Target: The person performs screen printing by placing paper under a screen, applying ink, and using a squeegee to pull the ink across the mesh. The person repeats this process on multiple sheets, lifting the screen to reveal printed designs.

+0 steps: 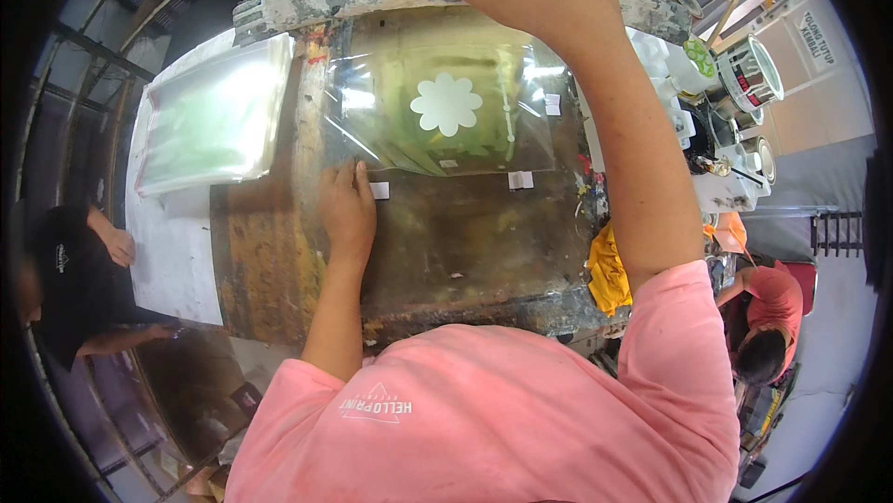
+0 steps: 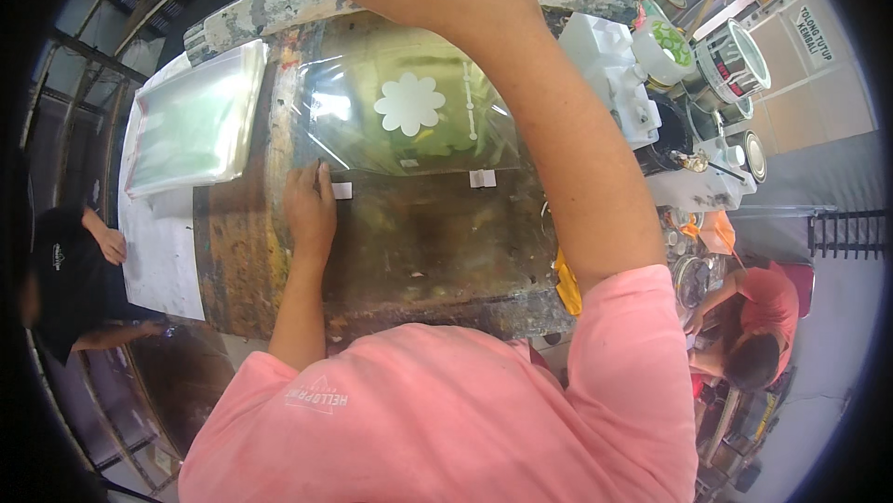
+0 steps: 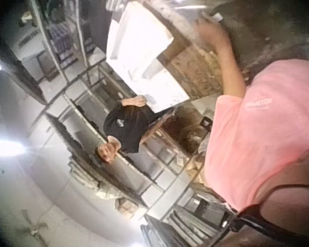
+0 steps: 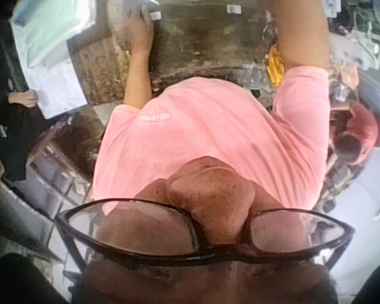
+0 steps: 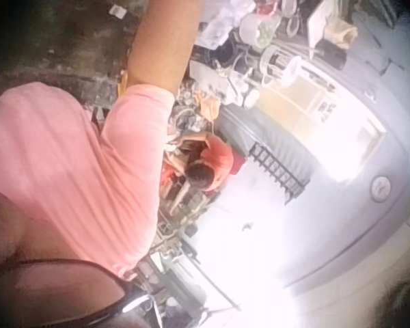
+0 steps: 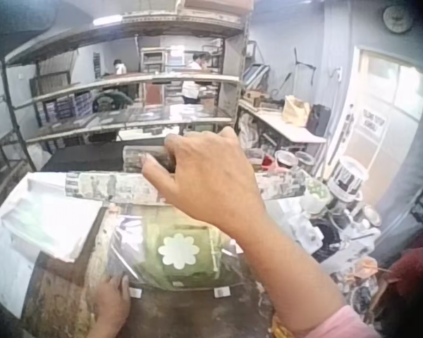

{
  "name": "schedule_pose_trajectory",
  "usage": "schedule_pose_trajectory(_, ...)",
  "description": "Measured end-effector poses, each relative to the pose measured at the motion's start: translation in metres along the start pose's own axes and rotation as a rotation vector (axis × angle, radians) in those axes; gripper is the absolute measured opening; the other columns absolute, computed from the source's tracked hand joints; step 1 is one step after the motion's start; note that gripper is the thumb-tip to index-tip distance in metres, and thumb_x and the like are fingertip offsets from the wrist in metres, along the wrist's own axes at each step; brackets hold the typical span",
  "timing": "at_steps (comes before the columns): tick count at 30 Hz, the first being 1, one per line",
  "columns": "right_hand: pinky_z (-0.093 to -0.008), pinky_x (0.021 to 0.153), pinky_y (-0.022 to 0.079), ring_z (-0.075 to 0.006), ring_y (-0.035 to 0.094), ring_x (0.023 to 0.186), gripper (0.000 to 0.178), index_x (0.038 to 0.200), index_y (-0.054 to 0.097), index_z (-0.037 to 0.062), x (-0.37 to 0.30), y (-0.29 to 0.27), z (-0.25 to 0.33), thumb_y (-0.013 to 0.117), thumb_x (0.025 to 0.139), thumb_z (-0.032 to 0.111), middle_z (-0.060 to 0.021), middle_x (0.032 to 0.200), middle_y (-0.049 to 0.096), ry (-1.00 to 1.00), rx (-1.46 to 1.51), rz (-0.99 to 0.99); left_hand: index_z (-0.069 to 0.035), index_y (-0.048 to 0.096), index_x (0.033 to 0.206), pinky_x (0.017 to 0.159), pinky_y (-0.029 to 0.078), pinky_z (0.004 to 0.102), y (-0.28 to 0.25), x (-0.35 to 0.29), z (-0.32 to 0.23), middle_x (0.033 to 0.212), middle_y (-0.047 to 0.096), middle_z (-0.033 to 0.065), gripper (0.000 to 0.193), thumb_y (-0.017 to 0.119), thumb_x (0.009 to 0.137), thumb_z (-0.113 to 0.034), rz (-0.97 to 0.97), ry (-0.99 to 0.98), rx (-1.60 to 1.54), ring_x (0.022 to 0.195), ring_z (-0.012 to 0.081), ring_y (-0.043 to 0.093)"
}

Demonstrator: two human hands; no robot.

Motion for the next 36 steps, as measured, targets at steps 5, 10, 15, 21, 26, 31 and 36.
schedule_pose_trajectory(5,-0.0484,0.082,0.046,-0.0354,0.07,0.076,0.051,0.077,0.07,0.0018,0.0,-0.002,0.0,0.059,0.095,0.049,-0.0181,0.074,0.07,0.001,0.033,-0.01,0.008,0.073,0.12,0.088,0.05,0.0531,-0.014,0.02,-0.022,0.1,0.067,0.0263,0.052,0.062,0.107,-0.041,-0.276,0.139,0.225,0.097,0.0448,0.064)
schedule_pose_trajectory(10,-0.0487,0.083,0.047,-0.035,0.071,0.079,0.05,0.08,0.072,0.0025,-0.006,-0.001,0.0,0.06,0.095,0.049,-0.0174,0.077,0.071,-0.028,-0.004,-0.071,0.011,0.071,0.117,0.09,0.051,0.049,0.004,0.033,-0.009,0.095,0.07,0.0286,0.048,0.064,0.106,-0.036,0.018,-0.079,-0.008,0.096,0.0418,0.067)
schedule_pose_trajectory(15,-0.0494,0.085,0.047,-0.0353,0.071,0.08,0.05,0.083,0.074,0.0032,-0.01,-0.004,0.004,0.061,0.096,0.05,-0.0174,0.079,0.072,-0.039,-0.044,-0.065,0.011,0.071,0.119,0.071,0.054,0.0411,0.016,0.053,-0.003,0.078,0.073,0.0203,0.04,0.067,0.103,-0.026,-0.015,-0.165,-0.473,0.073,0.029,0.072)
schedule_pose_trajectory(21,-0.0516,0.086,0.048,-0.0362,0.071,0.082,0.049,0.083,0.074,0.0031,-0.01,-0.003,0.002,0.062,0.096,0.049,-0.0183,0.08,0.072,-0.019,-0.021,-0.049,0.012,0.069,0.122,0.061,0.053,0.0334,-0.009,0.081,-0.063,0.074,0.073,0.0131,0.034,0.068,0.1,-0.014,-0.019,-0.046,-0.598,0.065,0.0166,0.069)
schedule_pose_trajectory(26,-0.0546,0.083,0.049,-0.0391,0.07,0.08,0.051,0.08,0.072,0.0022,-0.012,-0.005,0.006,0.063,0.095,0.05,-0.019,0.076,0.07,-0.039,0.002,-0.097,0.012,0.068,0.126,0.063,0.054,0.0281,-0.066,0.104,-0.031,0.079,0.073,0.0116,0.036,0.071,0.099,-0.012,0.045,-0.106,-0.686,0.067,0.0137,0.067)
schedule_pose_trajectory(31,-0.0482,0.082,0.046,-0.0344,0.069,0.089,0.052,0.101,0.075,0.0055,-0.015,0.009,0.002,0.062,0.098,0.056,-0.0146,0.09,0.073,-0.026,-0.079,-0.043,0.008,0.068,0.13,0.064,0.052,0.0242,-0.158,0.108,0.065,0.089,0.074,0.0079,0.04,0.073,0.1,-0.018,-0.076,-0.186,-0.675,0.072,0.0118,0.066)
schedule_pose_trajectory(36,-0.0469,0.084,0.047,-0.0368,0.068,0.089,0.051,0.104,0.075,0.0044,-0.016,0.004,0.004,0.062,0.099,0.054,-0.0168,0.093,0.073,-0.032,-0.097,-0.065,0.003,0.072,0.119,0.066,0.05,0.0201,-0.256,0.096,0.17,0.088,0.072,0.004,0.029,0.072,0.101,-0.02,-0.178,-0.34,-0.664,0.074,0.0085,0.063)
Point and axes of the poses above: each hand's wrist, its own x-axis towards the middle knuckle, its own y-axis out of the palm, z = x × y, the point moved 9 cm from there along x, towards the middle knuckle
